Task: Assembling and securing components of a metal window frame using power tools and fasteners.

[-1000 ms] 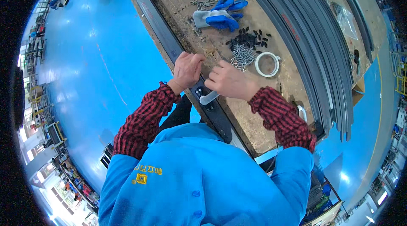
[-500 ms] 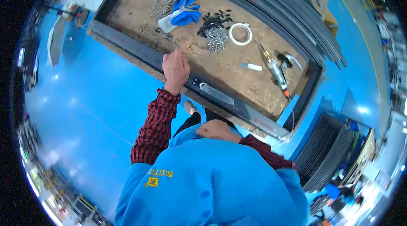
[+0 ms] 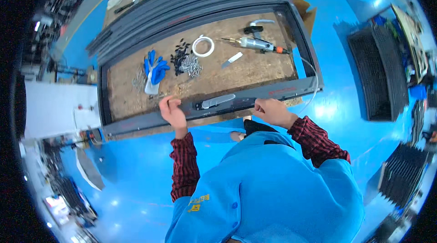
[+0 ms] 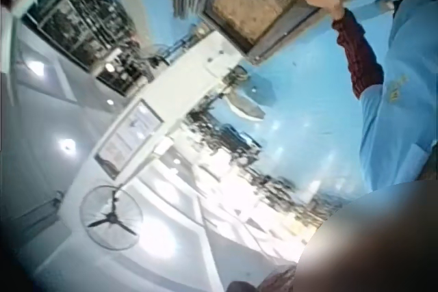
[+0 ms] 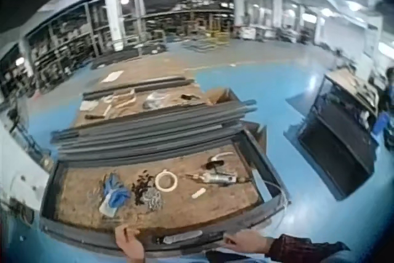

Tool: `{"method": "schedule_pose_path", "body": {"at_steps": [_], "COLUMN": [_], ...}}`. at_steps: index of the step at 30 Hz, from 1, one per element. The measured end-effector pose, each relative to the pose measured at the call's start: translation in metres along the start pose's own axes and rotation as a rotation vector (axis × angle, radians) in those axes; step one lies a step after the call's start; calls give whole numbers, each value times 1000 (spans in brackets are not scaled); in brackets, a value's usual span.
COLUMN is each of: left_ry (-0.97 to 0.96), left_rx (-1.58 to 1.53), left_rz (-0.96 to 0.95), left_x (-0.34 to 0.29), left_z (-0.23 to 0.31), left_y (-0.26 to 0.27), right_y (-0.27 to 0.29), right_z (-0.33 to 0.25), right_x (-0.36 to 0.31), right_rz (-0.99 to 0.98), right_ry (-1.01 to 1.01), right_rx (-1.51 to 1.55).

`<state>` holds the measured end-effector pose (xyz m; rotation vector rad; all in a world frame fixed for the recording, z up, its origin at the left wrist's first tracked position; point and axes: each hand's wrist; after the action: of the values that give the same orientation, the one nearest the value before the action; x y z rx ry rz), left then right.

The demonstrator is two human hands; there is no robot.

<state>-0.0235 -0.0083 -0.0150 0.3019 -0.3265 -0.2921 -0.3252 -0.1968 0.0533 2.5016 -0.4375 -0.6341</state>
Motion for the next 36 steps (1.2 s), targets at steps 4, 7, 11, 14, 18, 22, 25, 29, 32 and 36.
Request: {"method": "schedule_pose_path", "body": {"at_steps": [4,7,11,14,18,22,25,29,32,36], "left_ry": [504,695,756,743,-14,-444,-707,-842,-878,-877], "left_rx": [-355,-537,-510,-439,254,395,280,282,416,411], "left_rz": [-43,-258,-451,-600,-808,-1023,-1049,-1122,-1141,-1163], "left_x": [5,13,31,52,56,59,64,67,64,60], "left_z": [33,38,41,36,23,18,12,17,10,4], "left_y": [6,8,11,7,1,5,0,-5,-4,-6], "right_y": [-22,-37,-22,-13,-29,-54,-68,-84,-109,-138], "right_z": [22,25,4,-8,-10,-56,-84,-94,-71,-65], "right_x": [-8,-3,5,14,11,32,52,58,46,55], "right_rz": [29,29,63,119,400,607,739,893,1058,1180], "right_ry": [-46,-32,-97,-181,-260,-262,-270,-280,-402,-415], "right_rx": [123,222,303,345,653,992,1120,1196,1344,1469]}}
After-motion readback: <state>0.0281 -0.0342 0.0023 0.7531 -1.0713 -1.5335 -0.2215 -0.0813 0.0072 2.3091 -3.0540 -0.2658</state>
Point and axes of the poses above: each hand's wrist, its own x-axis towards the middle knuckle, its own y-axis out of the back of the hand, z = x × y, and after that the axes turned 10 degrees about x, right-handed
